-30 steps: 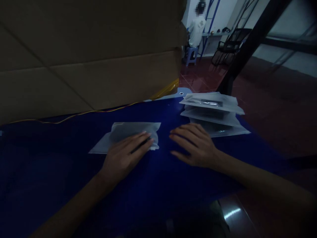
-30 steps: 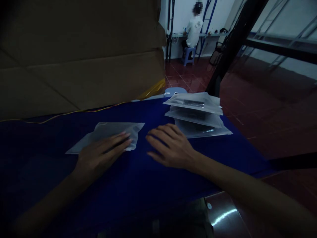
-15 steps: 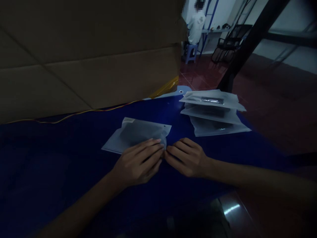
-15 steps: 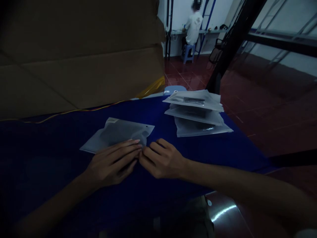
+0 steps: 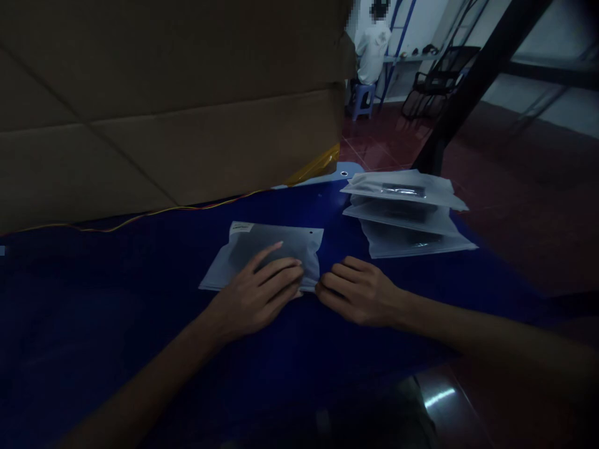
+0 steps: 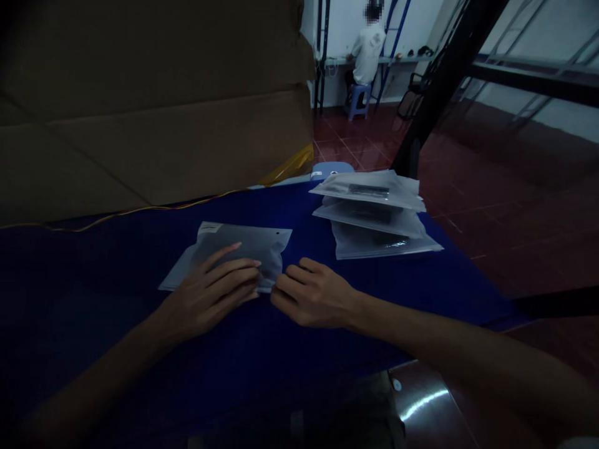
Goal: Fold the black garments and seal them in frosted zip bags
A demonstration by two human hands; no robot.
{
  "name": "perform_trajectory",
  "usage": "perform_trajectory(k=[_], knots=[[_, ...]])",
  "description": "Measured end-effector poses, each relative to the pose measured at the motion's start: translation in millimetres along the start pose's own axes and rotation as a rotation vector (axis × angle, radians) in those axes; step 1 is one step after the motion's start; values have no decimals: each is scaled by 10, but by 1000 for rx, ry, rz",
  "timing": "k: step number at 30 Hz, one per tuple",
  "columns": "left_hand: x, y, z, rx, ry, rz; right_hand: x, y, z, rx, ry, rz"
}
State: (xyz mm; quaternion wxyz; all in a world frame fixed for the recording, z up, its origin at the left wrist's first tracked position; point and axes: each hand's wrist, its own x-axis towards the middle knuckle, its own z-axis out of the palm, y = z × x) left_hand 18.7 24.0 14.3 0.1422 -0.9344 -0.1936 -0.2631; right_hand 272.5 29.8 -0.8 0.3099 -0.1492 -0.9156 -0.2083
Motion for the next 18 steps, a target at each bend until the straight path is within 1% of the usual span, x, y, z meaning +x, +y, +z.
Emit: perform_trajectory(k=[4, 7, 11, 15, 18], knots=[[-111, -152, -38, 70, -88, -7, -46, 67, -31, -2, -146, 10], [-182, -224, -59, 81, -152, -32, -76, 120, -49, 14, -244, 21], [-213, -255, -93, 99, -174, -17, -112, 217, -99, -8, -317, 52], [-238, -308, -143, 139, -170, -13, -165, 348, -153, -93, -334, 170], [-299, -395, -182, 97, -183, -61, -196, 414, -170, -126, -383, 277]])
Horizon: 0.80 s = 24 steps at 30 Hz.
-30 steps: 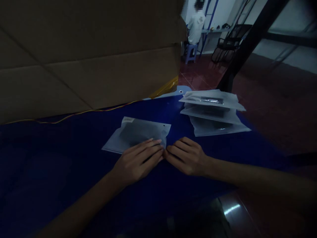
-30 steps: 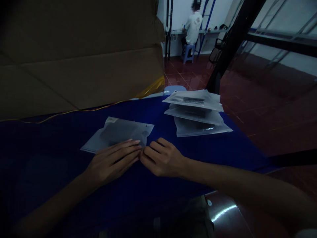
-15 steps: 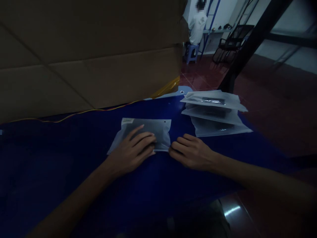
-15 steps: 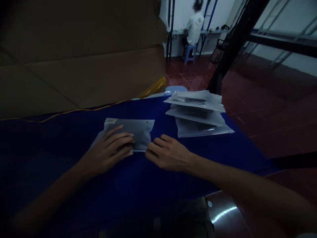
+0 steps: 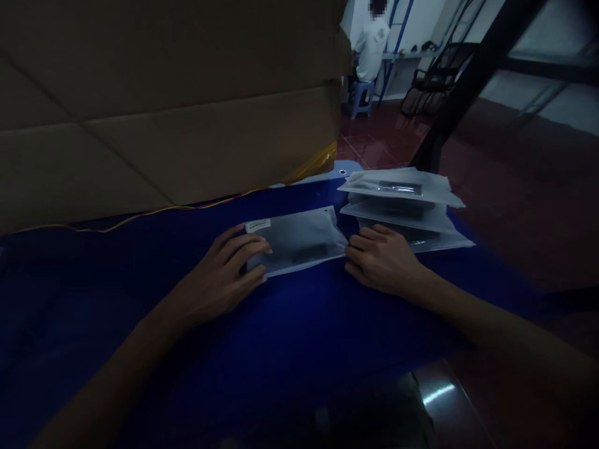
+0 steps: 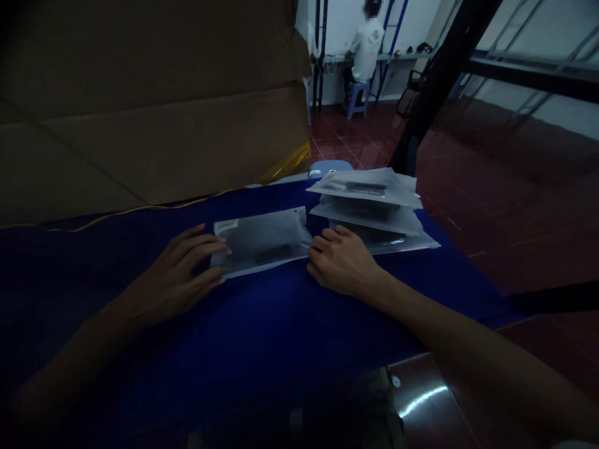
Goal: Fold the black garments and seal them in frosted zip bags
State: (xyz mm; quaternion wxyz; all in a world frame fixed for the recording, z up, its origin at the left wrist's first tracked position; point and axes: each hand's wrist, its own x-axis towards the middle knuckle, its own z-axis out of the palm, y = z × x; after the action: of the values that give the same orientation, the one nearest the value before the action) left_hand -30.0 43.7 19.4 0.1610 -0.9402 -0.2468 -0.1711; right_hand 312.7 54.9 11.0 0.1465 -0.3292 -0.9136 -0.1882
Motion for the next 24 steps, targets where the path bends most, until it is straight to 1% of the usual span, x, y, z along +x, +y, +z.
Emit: perform_trajectory(k=[2, 4, 7, 10, 12, 14, 16, 18, 20, 22, 24], knots=[[-53, -75, -8, -67, -10, -34, -5, 16, 2, -5, -34, 59], [-101, -139, -20, -122, -21, -63, -6, 11, 3, -2, -49, 87], [-134, -174, -48, -193, -48, -91, -5, -9, 15, 1, -10, 39], [-112, -128, -59, -244, -55, -80, -7, -31, 35, -3, 76, -24], [-85, -73, -39, -231, -27, -85, -12, -46, 43, 14, 106, -9], [-63, -20, -1, -194, 7, -118, -17, -66, 41, 43, 127, 23], [-53, 18, 42, -147, 23, -145, -16, -94, 31, 80, 169, 25], [-49, 42, 74, -93, 41, -152, -9, -133, 21, 121, 222, -38], [-40, 66, 88, -55, 68, -142, 6, -188, 13, 167, 273, -147], [-18, 110, 84, -61, 120, -123, 24, -259, 5, 203, 344, -253], [13, 182, 71, -99, 188, -124, 44, -335, -5, 216, 408, -325]])
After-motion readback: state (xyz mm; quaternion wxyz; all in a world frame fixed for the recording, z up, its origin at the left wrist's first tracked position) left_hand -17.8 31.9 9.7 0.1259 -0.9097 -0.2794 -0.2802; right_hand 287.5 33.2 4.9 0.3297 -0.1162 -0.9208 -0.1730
